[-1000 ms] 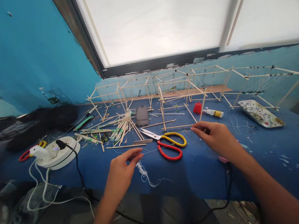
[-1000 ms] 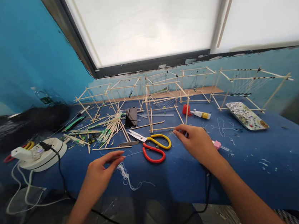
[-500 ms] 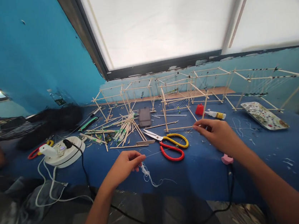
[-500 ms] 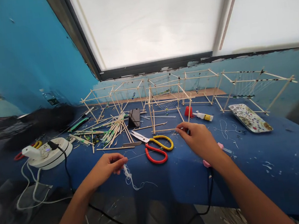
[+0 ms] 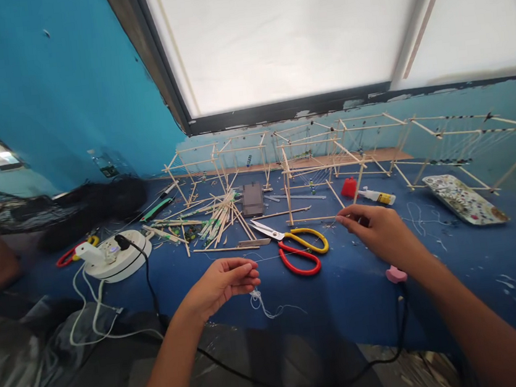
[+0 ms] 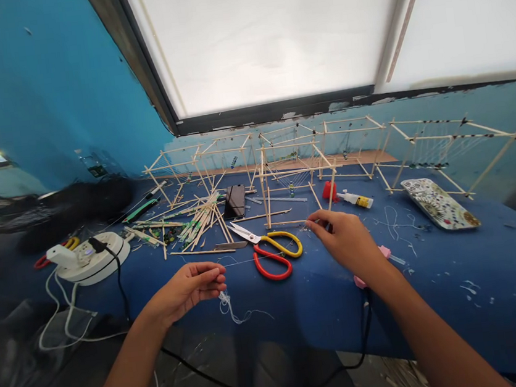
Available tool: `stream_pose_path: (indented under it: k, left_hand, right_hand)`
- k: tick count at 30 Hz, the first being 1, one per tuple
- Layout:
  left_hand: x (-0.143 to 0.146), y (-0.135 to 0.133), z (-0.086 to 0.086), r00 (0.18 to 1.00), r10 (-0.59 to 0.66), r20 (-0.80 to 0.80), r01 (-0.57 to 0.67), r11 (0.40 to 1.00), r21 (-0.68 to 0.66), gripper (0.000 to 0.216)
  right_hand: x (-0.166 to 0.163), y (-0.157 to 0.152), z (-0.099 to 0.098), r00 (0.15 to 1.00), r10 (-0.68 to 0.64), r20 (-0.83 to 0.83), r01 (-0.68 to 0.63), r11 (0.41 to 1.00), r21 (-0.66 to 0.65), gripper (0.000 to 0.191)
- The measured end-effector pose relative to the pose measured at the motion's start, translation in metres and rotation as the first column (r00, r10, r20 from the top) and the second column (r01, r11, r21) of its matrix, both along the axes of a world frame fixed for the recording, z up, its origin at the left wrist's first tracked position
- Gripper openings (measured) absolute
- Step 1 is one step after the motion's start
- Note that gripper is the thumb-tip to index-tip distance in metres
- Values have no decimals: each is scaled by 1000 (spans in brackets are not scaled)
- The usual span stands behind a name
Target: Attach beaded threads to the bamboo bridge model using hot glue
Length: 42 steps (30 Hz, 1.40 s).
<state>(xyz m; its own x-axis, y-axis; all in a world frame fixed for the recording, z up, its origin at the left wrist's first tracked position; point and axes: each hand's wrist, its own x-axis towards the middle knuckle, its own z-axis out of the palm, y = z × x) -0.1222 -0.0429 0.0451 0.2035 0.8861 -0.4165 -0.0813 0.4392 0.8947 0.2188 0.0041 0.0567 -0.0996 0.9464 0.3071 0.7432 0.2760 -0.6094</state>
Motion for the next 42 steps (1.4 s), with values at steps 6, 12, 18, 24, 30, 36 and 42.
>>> stream_pose_path:
  k: [6,12,18,24,30,36,42]
  left_hand:
    - [2,1,-3,972,37,-231,-11,993,114,40]
    - [0,2,13,933,182,-310,-39,909,416,33]
    - [17,28,53,948,248,-199,-60,754,654,25]
    - [43,78,96,982,182,42,-152,646,748,22]
    - [55,124,129,965,235,114,-239,623,745,28]
    - [62,171,118,987,101,127,-161,696,700,23]
    - [70,202,94,992,-20,126,-69,745,664,22]
  right_hand:
    - [2,-1,1,1000,-8,-3,8,1000,6,30]
    - [7,-3,20,975,100,-200,-113,992,-54,38]
    - [20,3,62,857,109,-504,-180,979,-94,34]
    - [38,33,111,777,82,-625,-105,994,-1,27]
    - [53,67,147,803,56,-593,-29,998,55,27]
    - [64,103,135,873,32,-486,-66,996,-53,37]
    - [72,126,112,895,25,-445,-90,988,-126,40]
